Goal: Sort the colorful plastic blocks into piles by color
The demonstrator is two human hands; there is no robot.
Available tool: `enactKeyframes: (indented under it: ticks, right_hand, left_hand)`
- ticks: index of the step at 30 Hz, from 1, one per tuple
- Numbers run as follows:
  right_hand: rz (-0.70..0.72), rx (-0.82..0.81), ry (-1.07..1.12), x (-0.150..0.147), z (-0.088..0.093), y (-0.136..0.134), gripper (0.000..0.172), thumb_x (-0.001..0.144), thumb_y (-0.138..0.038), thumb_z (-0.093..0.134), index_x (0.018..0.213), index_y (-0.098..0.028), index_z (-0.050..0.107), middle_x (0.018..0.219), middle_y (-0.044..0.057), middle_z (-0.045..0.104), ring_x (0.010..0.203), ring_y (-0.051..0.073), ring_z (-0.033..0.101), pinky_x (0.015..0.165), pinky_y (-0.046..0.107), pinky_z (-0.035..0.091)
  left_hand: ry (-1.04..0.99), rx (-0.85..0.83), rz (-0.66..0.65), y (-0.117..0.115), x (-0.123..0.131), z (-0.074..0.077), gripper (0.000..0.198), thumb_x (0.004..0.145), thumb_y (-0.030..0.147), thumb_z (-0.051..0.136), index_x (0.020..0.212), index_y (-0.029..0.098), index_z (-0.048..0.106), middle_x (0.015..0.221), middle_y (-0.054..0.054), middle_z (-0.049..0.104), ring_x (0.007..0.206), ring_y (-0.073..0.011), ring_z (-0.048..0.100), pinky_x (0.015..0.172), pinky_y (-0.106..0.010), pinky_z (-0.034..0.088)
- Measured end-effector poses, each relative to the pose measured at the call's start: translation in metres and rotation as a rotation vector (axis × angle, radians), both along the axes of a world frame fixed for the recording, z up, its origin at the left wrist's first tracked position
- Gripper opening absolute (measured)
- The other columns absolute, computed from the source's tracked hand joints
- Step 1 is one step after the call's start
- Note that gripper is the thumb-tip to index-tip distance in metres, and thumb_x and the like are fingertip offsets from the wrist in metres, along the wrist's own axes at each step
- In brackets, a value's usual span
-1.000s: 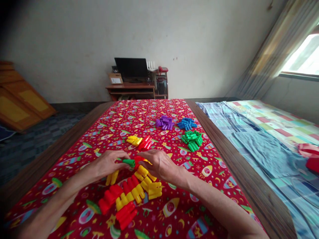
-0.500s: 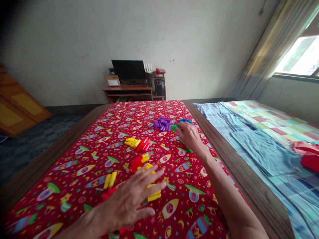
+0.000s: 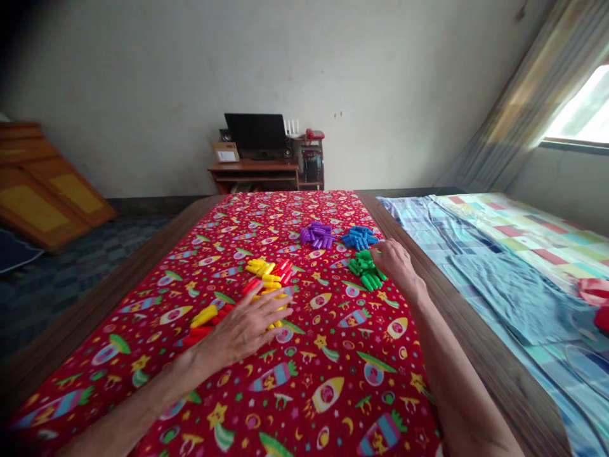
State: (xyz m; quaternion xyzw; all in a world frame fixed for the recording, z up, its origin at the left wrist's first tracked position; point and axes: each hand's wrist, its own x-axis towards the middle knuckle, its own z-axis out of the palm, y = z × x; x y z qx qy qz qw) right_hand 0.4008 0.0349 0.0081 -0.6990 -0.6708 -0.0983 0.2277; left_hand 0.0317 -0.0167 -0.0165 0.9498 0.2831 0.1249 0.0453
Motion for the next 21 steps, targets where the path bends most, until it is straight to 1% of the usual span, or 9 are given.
enactKeyframes:
  ticks: [3,6,8,10,11,13,16,18,21]
  right_hand:
    - [0.112,0.152,0.060,-0.021,0.005,-0.003,0.027,0.090,-0.027,0.047,0.088,-0.015,0.072,0.088,0.012,0.070,0.082,0.020,0.063,0.076,0.030,0.046]
    - [0.355,0.154,0.181,-0.061,0.001,-0.009,0.029,0.094,-0.030,0.045,0.093,-0.016,0.071,0.088,0.011,0.071,0.079,0.018,0.064,0.076,0.029,0.048]
    - [0.528,0.098,0.263,-0.094,-0.009,-0.009,0.033,0.096,-0.035,0.044,0.103,-0.016,0.069,0.092,0.011,0.071,0.084,0.019,0.066,0.080,0.031,0.049]
    - [0.666,0.035,0.317,-0.127,-0.022,-0.003,0.039,0.098,-0.040,0.041,0.117,-0.016,0.065,0.105,0.014,0.070,0.100,0.022,0.065,0.089,0.035,0.050]
    - [0.709,0.002,0.322,-0.142,-0.028,0.003,0.042,0.098,-0.041,0.040,0.123,-0.016,0.061,0.115,0.016,0.067,0.111,0.023,0.061,0.094,0.038,0.048]
    - [0.752,-0.078,0.303,-0.169,-0.040,0.015,0.047,0.099,-0.043,0.037,0.133,-0.015,0.054,0.131,0.017,0.058,0.126,0.026,0.052,0.103,0.043,0.044]
    - [0.807,-0.193,0.274,-0.196,-0.051,0.024,0.051,0.098,-0.045,0.037,0.137,-0.015,0.049,0.139,0.019,0.050,0.132,0.028,0.045,0.107,0.047,0.041]
    - [0.898,-0.240,0.298,-0.207,-0.052,0.018,0.050,0.099,-0.045,0.036,0.137,-0.014,0.049,0.142,0.019,0.048,0.133,0.027,0.044,0.108,0.045,0.040]
    - [0.971,-0.249,0.406,-0.208,-0.041,0.001,0.050,0.100,-0.044,0.032,0.138,-0.016,0.048,0.145,0.017,0.046,0.134,0.024,0.043,0.109,0.042,0.039]
  left_hand:
    - [-0.168,-0.024,0.090,0.022,-0.019,0.013,0.040,0.100,0.038,0.035,0.130,0.022,0.057,0.140,-0.006,0.055,0.134,-0.0209,0.044,0.118,-0.044,0.023]
    - [-0.392,-0.033,0.287,0.046,-0.045,0.020,0.051,0.100,0.040,0.023,0.130,0.015,0.056,0.136,-0.011,0.058,0.130,-0.0214,0.049,0.114,-0.040,0.033]
    - [-0.476,-0.053,0.427,0.060,-0.063,0.017,0.057,0.100,0.044,0.019,0.130,0.014,0.056,0.135,-0.012,0.059,0.129,-0.0224,0.050,0.113,-0.040,0.035]
    - [-0.493,-0.116,0.524,0.070,-0.078,0.006,0.062,0.098,0.049,0.016,0.133,0.013,0.053,0.138,-0.012,0.057,0.131,-0.0229,0.049,0.113,-0.039,0.035]
    - [-0.487,-0.157,0.551,0.073,-0.083,-0.001,0.065,0.098,0.051,0.014,0.135,0.013,0.051,0.140,-0.012,0.055,0.132,-0.0230,0.048,0.113,-0.039,0.036]
    - [-0.458,-0.233,0.568,0.077,-0.088,-0.016,0.072,0.096,0.056,0.011,0.137,0.010,0.048,0.143,-0.014,0.051,0.134,-0.0234,0.046,0.113,-0.038,0.035]
    - [-0.426,-0.277,0.534,0.080,-0.089,-0.033,0.080,0.093,0.062,0.009,0.139,0.007,0.045,0.145,-0.015,0.047,0.136,-0.0245,0.042,0.115,-0.039,0.033]
    - [-0.431,-0.265,0.507,0.081,-0.088,-0.037,0.083,0.092,0.065,0.009,0.141,0.008,0.044,0.147,-0.015,0.046,0.138,-0.0246,0.040,0.115,-0.039,0.032]
    - [-0.428,-0.258,0.480,0.079,-0.087,-0.035,0.080,0.094,0.063,0.010,0.142,0.008,0.042,0.148,-0.014,0.045,0.139,-0.0240,0.038,0.115,-0.038,0.031]
